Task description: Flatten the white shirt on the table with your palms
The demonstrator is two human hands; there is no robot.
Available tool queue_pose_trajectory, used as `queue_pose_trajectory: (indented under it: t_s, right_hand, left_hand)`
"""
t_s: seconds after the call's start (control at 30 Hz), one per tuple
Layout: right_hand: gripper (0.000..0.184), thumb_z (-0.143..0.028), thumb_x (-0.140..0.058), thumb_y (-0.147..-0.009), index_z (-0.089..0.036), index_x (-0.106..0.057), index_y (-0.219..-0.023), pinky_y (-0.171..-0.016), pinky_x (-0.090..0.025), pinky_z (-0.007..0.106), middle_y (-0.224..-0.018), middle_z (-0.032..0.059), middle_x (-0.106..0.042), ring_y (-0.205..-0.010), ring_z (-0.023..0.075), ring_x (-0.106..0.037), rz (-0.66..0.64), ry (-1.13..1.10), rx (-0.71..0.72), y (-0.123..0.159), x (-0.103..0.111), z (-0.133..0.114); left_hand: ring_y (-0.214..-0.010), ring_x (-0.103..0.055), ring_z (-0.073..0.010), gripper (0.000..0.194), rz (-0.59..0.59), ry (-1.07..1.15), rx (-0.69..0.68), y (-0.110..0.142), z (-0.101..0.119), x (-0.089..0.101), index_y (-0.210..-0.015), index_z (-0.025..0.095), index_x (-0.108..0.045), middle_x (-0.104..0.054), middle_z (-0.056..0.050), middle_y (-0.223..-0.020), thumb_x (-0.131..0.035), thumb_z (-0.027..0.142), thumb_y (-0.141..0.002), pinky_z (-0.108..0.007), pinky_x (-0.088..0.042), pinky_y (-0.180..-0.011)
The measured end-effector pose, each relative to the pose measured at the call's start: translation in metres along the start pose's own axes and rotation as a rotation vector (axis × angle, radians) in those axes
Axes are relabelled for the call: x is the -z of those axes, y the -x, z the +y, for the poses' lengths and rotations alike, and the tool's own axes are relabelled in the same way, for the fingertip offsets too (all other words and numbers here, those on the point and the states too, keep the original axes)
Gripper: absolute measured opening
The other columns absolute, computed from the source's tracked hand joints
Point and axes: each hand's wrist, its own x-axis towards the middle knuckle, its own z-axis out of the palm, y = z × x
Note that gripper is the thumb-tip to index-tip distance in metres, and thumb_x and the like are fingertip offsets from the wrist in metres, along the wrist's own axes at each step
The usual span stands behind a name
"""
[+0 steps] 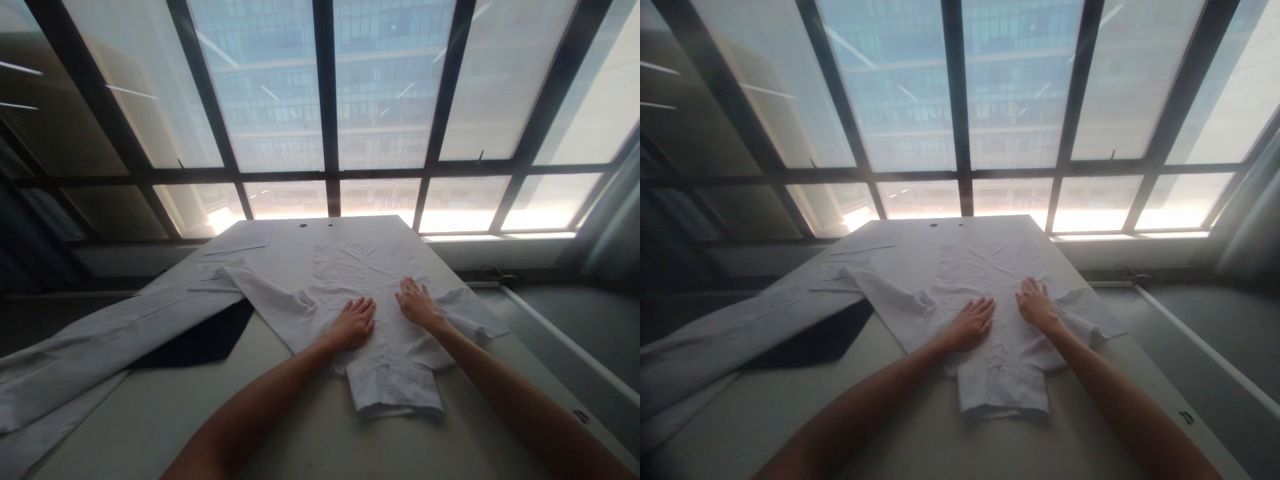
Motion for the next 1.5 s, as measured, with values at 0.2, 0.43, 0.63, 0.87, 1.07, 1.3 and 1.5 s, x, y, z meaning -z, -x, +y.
queue_pose_trajectory:
  t_s: [0.2, 0.43, 0.63, 0.87, 1.07, 1.3, 1.5]
  right_hand:
    - [0.055, -0.028, -0.022, -0.105, -0.011, -0.038, -0.155, -0.118, -0.027, 0.050, -0.161, 0.0162, -0.034, -0.150, 0.0260, -0.027, -0.040, -0.157, 0.271, 0.007, -0.008, -0.066]
    - [0.054, -0.024, -0.022, -0.104, -0.011, -0.041, -0.153, -0.119, -0.027, 0.047, -0.160, 0.0158, -0.037, -0.149, 0.0244, -0.030, -0.021, -0.122, 0.287, 0.013, -0.010, -0.061]
    - [0.057, -0.029, -0.024, -0.103, -0.011, -0.037, -0.155, -0.120, -0.024, 0.050, -0.162, 0.0139, -0.033, -0.150, 0.0264, -0.027, -0.042, -0.147, 0.221, 0.014, -0.008, -0.062]
    - [0.057, -0.031, -0.026, -0.103, -0.014, -0.033, -0.157, -0.121, -0.020, 0.052, -0.164, 0.0134, -0.029, -0.151, 0.0281, -0.024, -0.065, -0.159, 0.178, 0.014, -0.008, -0.062]
    - [0.057, -0.031, -0.028, -0.103, -0.013, -0.035, -0.157, -0.120, -0.021, 0.053, -0.164, 0.0135, -0.029, -0.151, 0.0289, -0.024, -0.066, -0.178, 0.161, 0.014, -0.007, -0.062]
    - [0.057, -0.031, -0.029, -0.103, -0.012, -0.036, -0.156, -0.120, -0.021, 0.054, -0.163, 0.0148, -0.030, -0.151, 0.0296, -0.025, -0.061, -0.184, 0.136, 0.014, -0.007, -0.062]
    - [0.058, -0.033, -0.026, -0.103, -0.010, -0.034, -0.156, -0.121, -0.020, 0.051, -0.162, 0.0157, -0.031, -0.151, 0.0278, -0.024, -0.047, -0.210, 0.140, 0.018, -0.004, -0.066]
  left_hand:
    - [-0.153, -0.019, -0.0260, 0.057, 0.046, 0.010, 0.006, 0.000, 0.001, -0.002, -0.160, 0.021, -0.024, -0.024, -0.009, -0.166, -0.026, 0.043, -0.107, -0.051, -0.017, -0.123]
    - [-0.153, -0.019, -0.0255, 0.058, 0.026, 0.008, 0.010, 0.000, 0.002, -0.001, -0.160, 0.020, -0.025, -0.026, -0.008, -0.165, -0.025, 0.044, -0.107, -0.050, -0.015, -0.124]
    - [-0.154, -0.014, -0.0289, 0.069, -0.020, -0.022, 0.105, 0.007, -0.007, 0.008, -0.161, 0.018, -0.022, -0.020, -0.010, -0.167, -0.022, 0.057, -0.105, -0.054, -0.013, -0.123]
    - [-0.154, -0.014, -0.0301, 0.073, 0.012, -0.102, 0.285, 0.035, -0.048, 0.014, -0.159, 0.016, -0.027, -0.021, -0.013, -0.166, -0.020, 0.063, -0.103, -0.051, -0.015, -0.123]
    - [-0.152, -0.020, -0.0353, 0.080, 0.040, -0.177, 0.467, 0.053, -0.070, 0.018, -0.155, 0.005, -0.031, -0.023, -0.022, -0.164, -0.022, 0.064, -0.102, -0.048, -0.020, -0.121]
    - [-0.153, -0.021, -0.0323, 0.069, 0.151, -0.229, 0.412, 0.047, -0.054, 0.028, -0.155, 0.007, -0.035, -0.035, -0.021, -0.160, -0.027, 0.054, -0.105, -0.050, -0.015, -0.123]
    - [-0.154, -0.016, -0.0237, 0.066, -0.024, -0.065, -0.023, 0.039, -0.023, 0.023, -0.160, 0.018, -0.027, -0.024, -0.009, -0.166, -0.025, 0.056, -0.106, -0.045, -0.015, -0.124]
